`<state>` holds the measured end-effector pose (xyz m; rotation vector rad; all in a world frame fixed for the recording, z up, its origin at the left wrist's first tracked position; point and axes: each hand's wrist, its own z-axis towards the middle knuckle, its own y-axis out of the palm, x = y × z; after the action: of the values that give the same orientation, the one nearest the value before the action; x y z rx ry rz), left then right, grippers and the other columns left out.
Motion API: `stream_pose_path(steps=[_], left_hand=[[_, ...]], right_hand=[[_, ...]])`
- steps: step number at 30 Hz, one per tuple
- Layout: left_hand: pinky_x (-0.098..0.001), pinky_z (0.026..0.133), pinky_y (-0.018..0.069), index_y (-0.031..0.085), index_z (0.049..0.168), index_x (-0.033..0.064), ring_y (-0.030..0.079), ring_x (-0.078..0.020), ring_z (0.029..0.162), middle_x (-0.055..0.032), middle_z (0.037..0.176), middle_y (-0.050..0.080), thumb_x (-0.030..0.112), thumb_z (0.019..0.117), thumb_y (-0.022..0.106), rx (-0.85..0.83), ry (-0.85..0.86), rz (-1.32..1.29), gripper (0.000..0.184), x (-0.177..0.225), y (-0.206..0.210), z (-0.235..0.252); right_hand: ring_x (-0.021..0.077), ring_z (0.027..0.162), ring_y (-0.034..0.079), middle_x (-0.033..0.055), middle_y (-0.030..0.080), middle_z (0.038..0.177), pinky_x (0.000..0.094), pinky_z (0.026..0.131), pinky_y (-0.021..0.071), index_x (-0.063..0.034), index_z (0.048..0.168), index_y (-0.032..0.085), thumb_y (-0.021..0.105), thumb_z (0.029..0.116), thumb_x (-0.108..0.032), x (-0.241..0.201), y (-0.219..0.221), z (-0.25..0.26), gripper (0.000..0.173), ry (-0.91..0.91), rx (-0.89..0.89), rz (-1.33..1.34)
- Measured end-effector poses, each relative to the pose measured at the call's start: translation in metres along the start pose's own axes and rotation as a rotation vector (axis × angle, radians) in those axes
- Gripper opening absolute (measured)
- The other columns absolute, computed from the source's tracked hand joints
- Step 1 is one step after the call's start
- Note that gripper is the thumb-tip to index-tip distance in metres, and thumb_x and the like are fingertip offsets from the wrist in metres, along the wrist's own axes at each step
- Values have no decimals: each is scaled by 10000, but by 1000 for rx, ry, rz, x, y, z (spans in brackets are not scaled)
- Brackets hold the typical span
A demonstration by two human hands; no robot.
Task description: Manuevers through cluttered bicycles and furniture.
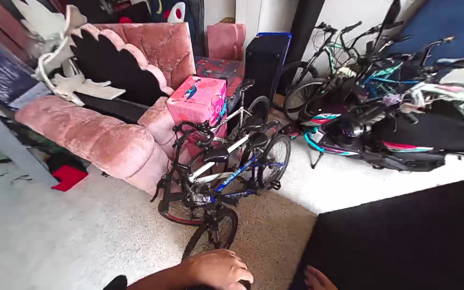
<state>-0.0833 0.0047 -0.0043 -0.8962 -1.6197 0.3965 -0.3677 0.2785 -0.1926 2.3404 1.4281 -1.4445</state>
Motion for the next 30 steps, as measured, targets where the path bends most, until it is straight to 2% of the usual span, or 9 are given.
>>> stream_pose_path(steps=[3,6,9,13,17,23,26,28,30], left_hand=[[-549,1080,475,620,1375,108,638,-329,1236,-143,1313,680,346,1060,555,28,-287,-69,400,-18,-34,44],[-505,1141,436,598,1421,131,605,-285,1299,-105,1381,654,409,1067,519,129,-494,-136,458,-41,-76,101],[-465,1156,431,593,1433,152,589,-228,1321,-55,1407,641,451,1071,494,183,-531,-171,480,-82,-129,169],[-501,1177,387,542,1475,135,557,-262,1356,-77,1458,599,446,1073,488,95,-600,-80,511,-122,-220,259],[-475,1157,432,548,1479,159,588,-228,1319,-69,1405,636,477,1067,491,264,-608,-129,524,-159,-314,335],[-548,1186,360,463,1540,142,525,-304,1386,-112,1500,556,466,1063,502,140,-973,-57,578,-274,-393,481],[-609,1139,398,447,1545,113,548,-378,1349,-180,1462,573,471,1050,530,95,-1153,-165,616,-323,-409,576],[-608,1112,441,470,1529,116,576,-379,1321,-188,1429,596,479,1051,520,67,-1162,-241,603,-355,-438,634],[-567,1150,420,482,1523,119,545,-342,1363,-168,1457,578,452,1055,531,66,-1015,-411,577,-377,-461,690]], right_hand=[[291,888,741,171,743,1083,511,774,625,-18,1265,671,590,1036,-182,-82,-42,128,293,-128,19,42],[272,876,739,145,749,1071,507,782,623,-45,1251,691,569,1045,-206,-132,-57,239,288,-169,-50,-69],[277,918,741,147,745,1098,525,849,611,-63,1265,691,567,1045,-248,-161,-53,328,313,-141,-194,-259],[283,1035,729,150,733,1179,538,957,573,-101,1324,677,550,1046,-315,-204,-55,399,373,-123,-473,-473],[253,1012,733,130,731,1190,496,938,586,-127,1373,645,557,1057,-374,-259,-85,475,411,-139,-758,-446],[292,1093,711,139,734,1189,558,1000,544,-106,1336,671,551,1045,-336,-356,-163,659,390,-281,-622,-577],[261,1100,714,131,727,1218,509,1002,561,-87,1338,666,539,1054,-299,-416,-213,763,377,-390,-569,-507],[227,1069,725,114,731,1207,474,973,585,-94,1325,669,528,1059,-309,-463,-234,824,370,-398,-477,-422],[229,1033,730,116,743,1163,482,947,587,-81,1291,685,524,1058,-309,-502,-263,875,363,-366,-371,-380]])
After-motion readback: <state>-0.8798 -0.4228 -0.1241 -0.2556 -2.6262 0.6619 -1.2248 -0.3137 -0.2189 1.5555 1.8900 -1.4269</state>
